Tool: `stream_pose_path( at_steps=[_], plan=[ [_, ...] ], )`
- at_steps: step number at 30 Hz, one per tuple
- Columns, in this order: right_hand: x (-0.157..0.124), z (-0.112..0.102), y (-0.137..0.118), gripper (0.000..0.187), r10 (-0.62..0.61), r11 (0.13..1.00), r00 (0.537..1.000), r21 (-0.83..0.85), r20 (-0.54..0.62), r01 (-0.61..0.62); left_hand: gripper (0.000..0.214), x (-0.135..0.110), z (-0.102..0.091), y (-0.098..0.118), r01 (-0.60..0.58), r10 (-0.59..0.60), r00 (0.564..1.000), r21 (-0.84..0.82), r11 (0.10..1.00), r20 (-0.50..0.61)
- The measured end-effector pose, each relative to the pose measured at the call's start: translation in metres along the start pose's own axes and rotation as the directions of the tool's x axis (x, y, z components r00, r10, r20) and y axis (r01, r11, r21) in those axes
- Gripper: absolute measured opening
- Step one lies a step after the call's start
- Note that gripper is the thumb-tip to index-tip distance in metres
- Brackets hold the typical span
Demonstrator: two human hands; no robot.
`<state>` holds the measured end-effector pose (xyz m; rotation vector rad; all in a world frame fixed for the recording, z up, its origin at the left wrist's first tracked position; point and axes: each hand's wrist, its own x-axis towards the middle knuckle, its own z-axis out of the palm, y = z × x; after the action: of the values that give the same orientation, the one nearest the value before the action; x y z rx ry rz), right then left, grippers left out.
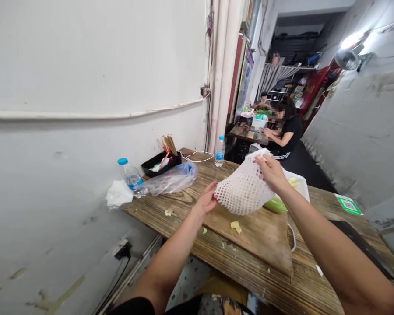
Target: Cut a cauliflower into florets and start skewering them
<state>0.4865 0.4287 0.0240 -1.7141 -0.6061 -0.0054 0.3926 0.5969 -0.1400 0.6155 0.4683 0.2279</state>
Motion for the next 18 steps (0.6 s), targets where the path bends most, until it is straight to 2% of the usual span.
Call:
stream_pose_path(
  at_steps=[3,5,8,11,14,18],
  plan=[
    [0.006,0.01,-0.02,0.03,-0.025,0.997,0.998,0.074,0.05,0.022,0.031,0.004,-0.002,-0.025,0.004,-0.003,0.996,0.016,1.0,-0.086],
    [0.009,0.014,-0.032,0.029,-0.035,0.991,0.997,0.133,0.074,0.025,0.027,0.005,0.0,-0.039,0.043,-0.041,0.997,0.028,0.999,-0.072],
    [0.012,0.016,-0.044,0.027,-0.074,0.994,0.989,0.087,0.129,0.063,0.023,0.003,0.003,-0.053,0.151,-0.153,0.986,0.023,0.988,0.06],
    [0.014,0.014,-0.051,0.028,-0.048,0.999,0.978,-0.011,0.203,0.052,0.03,0.0,-0.001,-0.06,0.224,-0.212,0.955,-0.034,0.974,0.207],
    [0.014,0.007,-0.057,0.029,-0.014,0.999,0.978,0.052,0.21,0.003,0.038,-0.001,-0.009,-0.063,0.273,-0.236,0.925,-0.09,0.958,0.298],
    [0.007,-0.003,-0.06,0.029,-0.011,0.989,0.978,0.145,0.21,-0.02,0.047,0.0,-0.006,-0.059,0.318,-0.252,0.906,-0.154,0.936,0.339]
  ],
)
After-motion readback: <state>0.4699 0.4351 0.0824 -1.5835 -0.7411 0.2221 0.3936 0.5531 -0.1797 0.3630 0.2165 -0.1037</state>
